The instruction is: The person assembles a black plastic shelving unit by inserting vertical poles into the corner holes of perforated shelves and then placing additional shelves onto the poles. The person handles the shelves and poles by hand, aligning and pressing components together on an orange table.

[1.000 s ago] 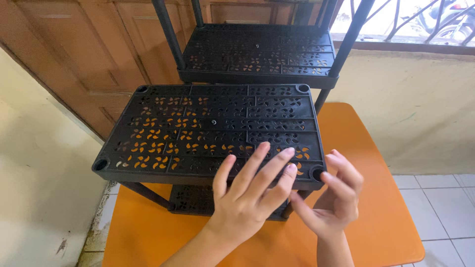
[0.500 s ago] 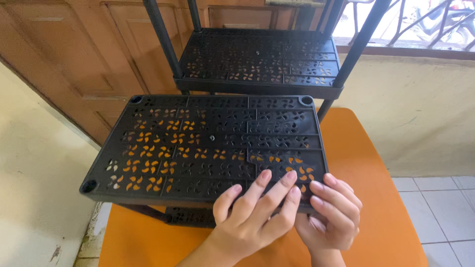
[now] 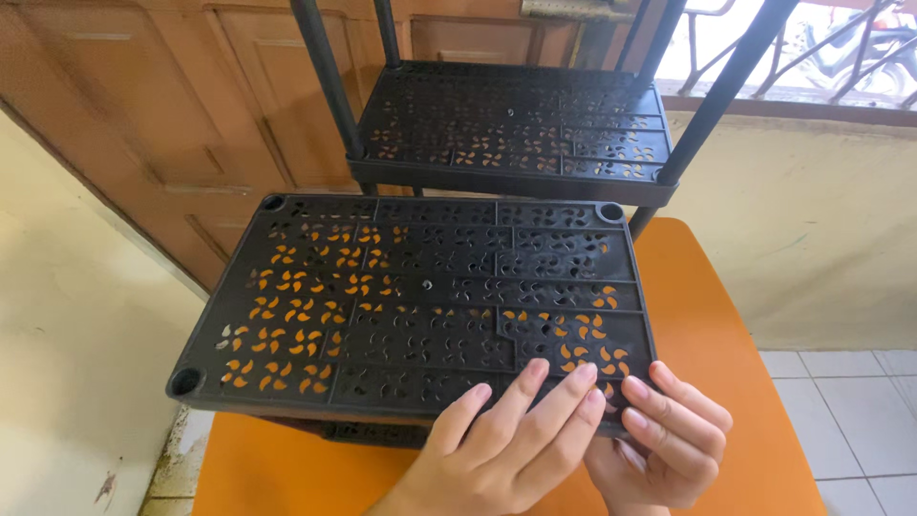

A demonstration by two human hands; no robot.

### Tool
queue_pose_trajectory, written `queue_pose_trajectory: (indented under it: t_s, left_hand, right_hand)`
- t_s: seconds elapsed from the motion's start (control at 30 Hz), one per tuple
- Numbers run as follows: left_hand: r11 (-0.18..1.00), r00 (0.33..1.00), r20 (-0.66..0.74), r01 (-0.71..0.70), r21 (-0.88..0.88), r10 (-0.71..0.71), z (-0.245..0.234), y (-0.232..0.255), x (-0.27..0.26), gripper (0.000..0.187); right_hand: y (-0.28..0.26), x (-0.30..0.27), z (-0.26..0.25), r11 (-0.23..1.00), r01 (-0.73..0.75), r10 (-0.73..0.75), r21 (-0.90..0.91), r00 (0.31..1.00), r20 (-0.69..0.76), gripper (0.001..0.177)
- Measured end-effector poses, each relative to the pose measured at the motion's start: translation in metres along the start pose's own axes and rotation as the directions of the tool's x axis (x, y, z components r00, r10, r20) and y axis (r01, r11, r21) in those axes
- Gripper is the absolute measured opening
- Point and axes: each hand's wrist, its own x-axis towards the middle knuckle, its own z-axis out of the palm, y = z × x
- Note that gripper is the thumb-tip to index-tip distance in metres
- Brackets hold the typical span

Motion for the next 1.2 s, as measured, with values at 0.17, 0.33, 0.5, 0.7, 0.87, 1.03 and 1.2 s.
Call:
queue_pose_trajectory:
  t_s: [0.17, 0.33, 0.5, 0.7, 0.87, 1.03, 1.2]
  left_hand:
    - [0.997, 0.951, -0.308, 0.015, 0.074, 0.008, 0.0, -0.027, -0.042, 0.041]
    - [0.868, 0.551, -0.744, 0.49, -0.079, -0.379, 0.014, -0.069, -0.079, 0.058]
    - [0.559, 0.36, -0.432, 0.438, -0.704, -0.827, 0.012, -0.083, -0.115, 0.051]
    - [0.344, 0.378, -0.211, 0.329, -0.879, -0.902, 0.039, -0.073, -0.146, 0.032]
    - [0.469, 0.496, -0.249, 0.386, -0.794, -0.832, 0.06, -0.046, -0.16, 0.043]
    - [0.071, 0.452, -0.001, 0.138, -0.988, -0.892, 0.069, -0.012, -0.145, 0.048]
    - [-0.146, 0.538, 0.155, 0.06, -0.988, -0.828, 0.047, -0.021, -0.132, 0.059]
  right_hand:
    - [-0.007, 0.005, -0.002, 0.999, -0.037, 0.036, 0.003, 0.999, 0.038, 0.045]
    - [-0.009, 0.009, -0.003, 0.999, -0.039, 0.039, 0.016, 0.998, 0.045, 0.046]
    - [-0.01, 0.012, -0.002, 0.998, -0.045, 0.044, 0.034, 0.998, 0.038, 0.046]
    - [-0.002, 0.012, -0.016, 0.998, -0.069, 0.069, -0.004, 0.997, -0.03, 0.045]
    - [0.02, 0.016, -0.03, 0.995, -0.097, 0.098, 0.016, 0.994, -0.048, 0.049]
    - [0.036, 0.031, -0.039, 0.987, -0.152, 0.154, 0.052, 0.987, -0.035, 0.044]
    - [0.01, 0.043, -0.039, 0.958, 0.077, -0.048, -0.278, 0.993, 0.109, 0.016]
